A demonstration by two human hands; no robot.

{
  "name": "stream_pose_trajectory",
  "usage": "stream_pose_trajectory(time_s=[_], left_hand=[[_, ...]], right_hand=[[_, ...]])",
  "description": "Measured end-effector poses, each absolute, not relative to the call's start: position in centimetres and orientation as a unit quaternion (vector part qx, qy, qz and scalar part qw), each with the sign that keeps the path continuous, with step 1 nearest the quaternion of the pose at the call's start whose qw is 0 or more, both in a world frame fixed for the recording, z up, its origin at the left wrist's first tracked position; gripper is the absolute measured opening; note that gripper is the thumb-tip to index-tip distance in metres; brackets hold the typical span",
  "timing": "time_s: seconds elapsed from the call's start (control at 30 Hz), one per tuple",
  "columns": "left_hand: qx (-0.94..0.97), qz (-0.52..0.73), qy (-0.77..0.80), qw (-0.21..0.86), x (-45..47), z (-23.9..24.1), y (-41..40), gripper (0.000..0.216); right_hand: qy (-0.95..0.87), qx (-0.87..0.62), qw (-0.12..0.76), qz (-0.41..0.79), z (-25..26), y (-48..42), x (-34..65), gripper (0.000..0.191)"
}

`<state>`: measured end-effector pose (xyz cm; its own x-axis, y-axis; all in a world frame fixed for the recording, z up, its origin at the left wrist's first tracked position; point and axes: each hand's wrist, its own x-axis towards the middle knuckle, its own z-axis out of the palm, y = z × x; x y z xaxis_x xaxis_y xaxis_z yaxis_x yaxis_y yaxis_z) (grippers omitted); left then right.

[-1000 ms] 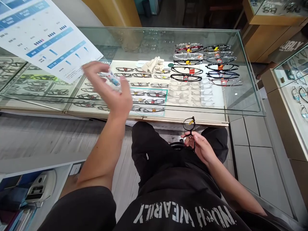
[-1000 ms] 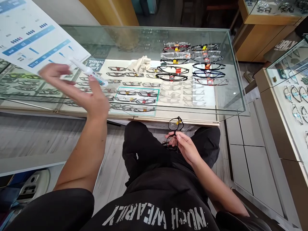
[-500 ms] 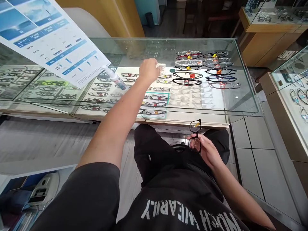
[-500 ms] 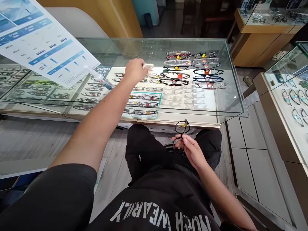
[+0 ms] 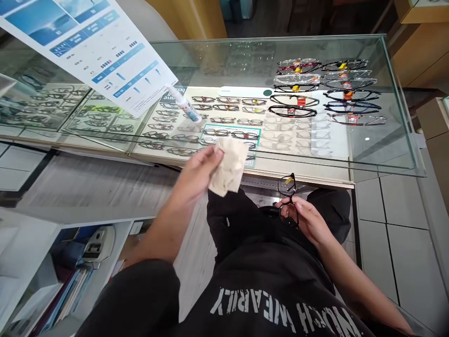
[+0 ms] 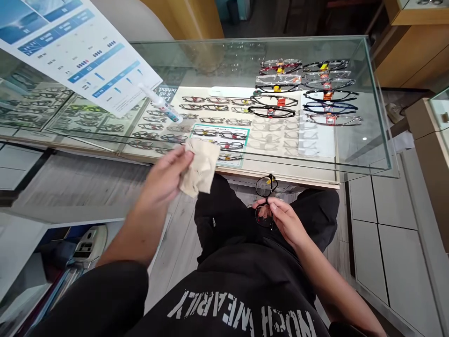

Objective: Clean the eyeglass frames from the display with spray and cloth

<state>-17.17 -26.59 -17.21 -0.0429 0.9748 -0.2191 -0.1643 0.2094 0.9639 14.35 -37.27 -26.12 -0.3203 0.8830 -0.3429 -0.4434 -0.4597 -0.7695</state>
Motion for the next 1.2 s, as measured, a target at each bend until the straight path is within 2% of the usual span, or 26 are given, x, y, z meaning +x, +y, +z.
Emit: stream_pose_trajectory(time_s=[0.2,0.3,0.5,0.67,0.97,1.2], left_hand=[[0.167,0.461,0.514,0.704,-15.7,-25.1,-31.1,0.025],[0.147,0.452,0.472,0.743,-14.2,-26.9,-32.0,0.033],[0.207,0.449,0.41,0.766,-11.5,-26.5,-31.9,0.056],[0.226,0.473,0.399,0.752,-10.5,-25.7,-30.9,0.062],[0.282,0.403,0.401,0.773,-8.8,-25.2,-30.5,0.059],[0.349,0.316,0.37,0.801,-8.7,-25.4,-30.7,0.045]], right_hand=[[-0.299,-0.365,0.396,0.788,-25.9,-37.2,13.3,0.034],[-0.303,-0.363,0.38,0.795,-25.7,-37.1,12.9,0.033],[-0.314,-0.368,0.375,0.791,-25.1,-37.1,12.6,0.033],[-0.341,-0.368,0.379,0.778,-25.1,-36.9,12.6,0.034],[-0.349,-0.361,0.367,0.783,-25.3,-36.3,12.7,0.038],[-0.342,-0.359,0.357,0.792,-25.6,-36.3,13.0,0.033]])
